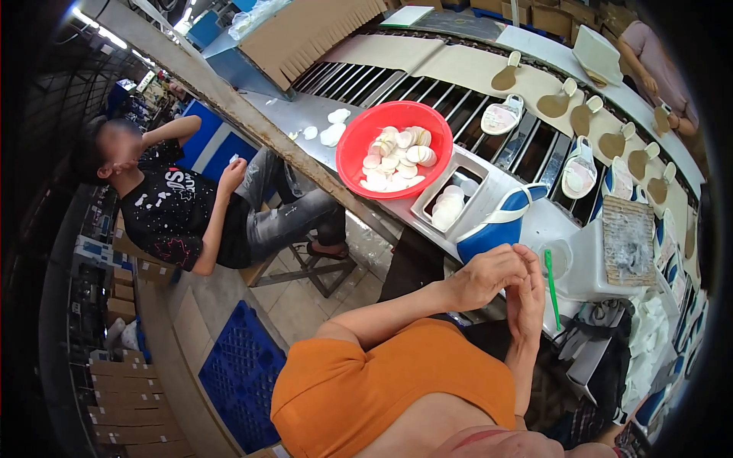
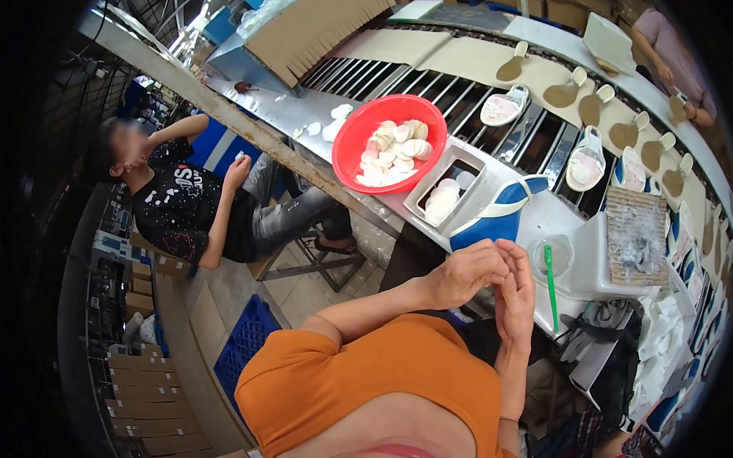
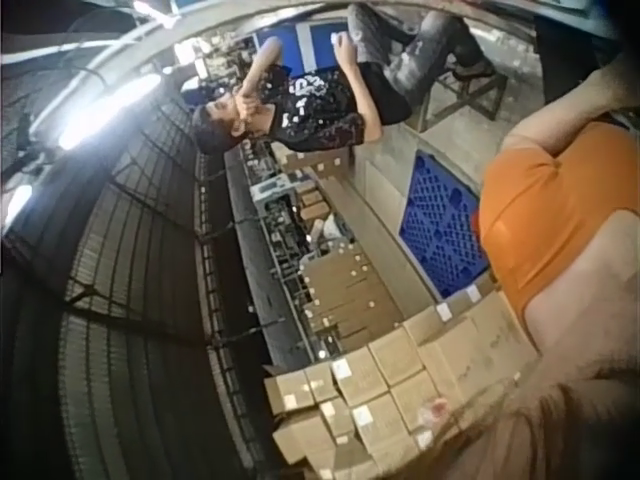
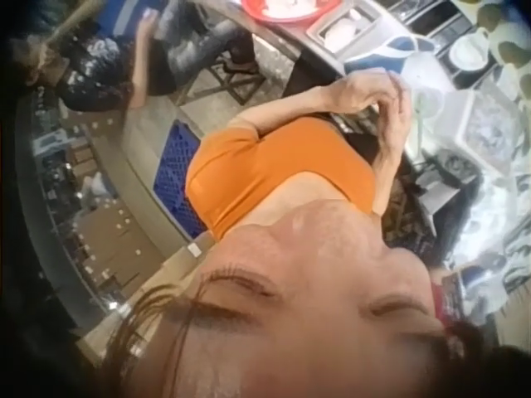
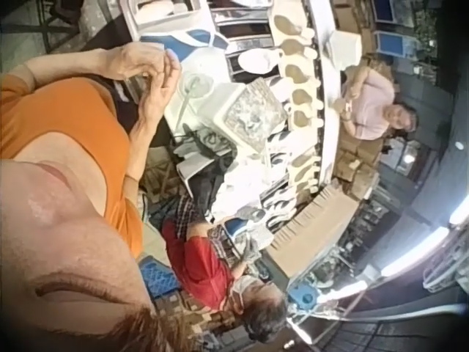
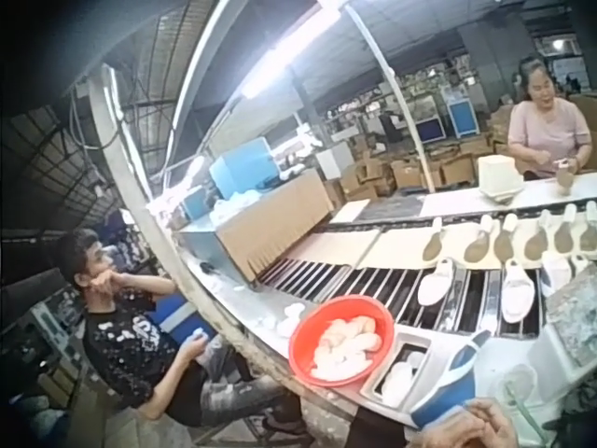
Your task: Apply adhesive to shoe components and assemble footwear parts on a production line.
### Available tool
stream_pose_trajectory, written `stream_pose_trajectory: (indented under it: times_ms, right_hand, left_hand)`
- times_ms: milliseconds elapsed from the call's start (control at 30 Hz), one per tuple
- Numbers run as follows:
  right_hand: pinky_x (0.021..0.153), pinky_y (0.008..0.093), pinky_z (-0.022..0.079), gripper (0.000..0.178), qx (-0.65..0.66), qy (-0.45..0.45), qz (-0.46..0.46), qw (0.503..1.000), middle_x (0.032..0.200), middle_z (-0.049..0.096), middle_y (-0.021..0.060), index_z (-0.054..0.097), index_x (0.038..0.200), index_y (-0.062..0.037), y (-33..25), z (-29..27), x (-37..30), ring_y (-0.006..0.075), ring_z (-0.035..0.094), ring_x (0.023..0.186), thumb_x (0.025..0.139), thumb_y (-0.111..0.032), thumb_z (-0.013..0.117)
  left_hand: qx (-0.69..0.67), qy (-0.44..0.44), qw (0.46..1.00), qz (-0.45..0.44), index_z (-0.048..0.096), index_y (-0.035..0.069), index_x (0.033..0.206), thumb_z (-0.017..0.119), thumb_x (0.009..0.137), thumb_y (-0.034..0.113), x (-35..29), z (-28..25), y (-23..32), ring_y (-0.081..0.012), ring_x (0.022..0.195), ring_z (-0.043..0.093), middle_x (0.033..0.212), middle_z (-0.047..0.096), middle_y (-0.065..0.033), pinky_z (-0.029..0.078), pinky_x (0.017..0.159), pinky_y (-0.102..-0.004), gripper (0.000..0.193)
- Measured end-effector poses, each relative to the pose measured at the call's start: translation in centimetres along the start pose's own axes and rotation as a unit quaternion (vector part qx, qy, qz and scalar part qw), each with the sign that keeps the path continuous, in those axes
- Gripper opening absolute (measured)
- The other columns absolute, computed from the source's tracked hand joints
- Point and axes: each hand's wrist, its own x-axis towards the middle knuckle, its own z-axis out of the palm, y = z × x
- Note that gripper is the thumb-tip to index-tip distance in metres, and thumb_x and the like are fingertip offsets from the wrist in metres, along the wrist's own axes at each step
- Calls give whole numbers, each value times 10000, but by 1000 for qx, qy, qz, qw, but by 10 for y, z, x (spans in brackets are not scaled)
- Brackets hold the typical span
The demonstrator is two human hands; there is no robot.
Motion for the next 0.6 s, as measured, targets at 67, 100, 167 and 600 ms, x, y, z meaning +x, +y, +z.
stream_pose_trajectory:
  times_ms: [67, 100, 167, 600]
  right_hand:
    - [990, 282, 398, 690, 11, 6, 10, 1000, 1256, 529, 75, 411, 1354, -2, 4, 0, 3, 148, 514, 1160, 884, -420, 696]
    - [992, 282, 397, 696, 16, 6, 10, 1000, 1249, 528, 72, 407, 1355, 1, 6, 2, 3, 147, 511, 1166, 883, -420, 697]
    - [1010, 287, 392, 722, 26, 1, 12, 1000, 1242, 520, 73, 395, 1358, 11, 10, 6, 11, 148, 506, 1187, 875, -428, 704]
    - [1007, 325, 406, 750, 74, 9, 74, 995, 1274, 519, 101, 370, 1385, 9, 44, 56, 50, 194, 493, 1207, 873, -429, 700]
  left_hand:
    - [-13, -6, 999, 39, 588, 21, 904, 614, 854, -8, 2, -2, -6, -297, 823, 552, 856, 577, -102, 466, 724, -362, 64]
    - [-19, -1, 999, 46, 584, 17, 900, 625, 849, 0, 0, -2, -10, -300, 832, 553, 854, 576, -102, 464, 736, -362, 67]
    - [-13, 15, 998, 51, 584, 19, 901, 629, 846, -1, -1, -7, -16, -300, 832, 553, 854, 575, -101, 463, 737, -361, 74]
    - [-46, 107, 993, 3, 516, 24, 852, 603, 862, 14, -21, -67, -60, -306, 753, 547, 816, 542, -117, 460, 686, -383, 88]
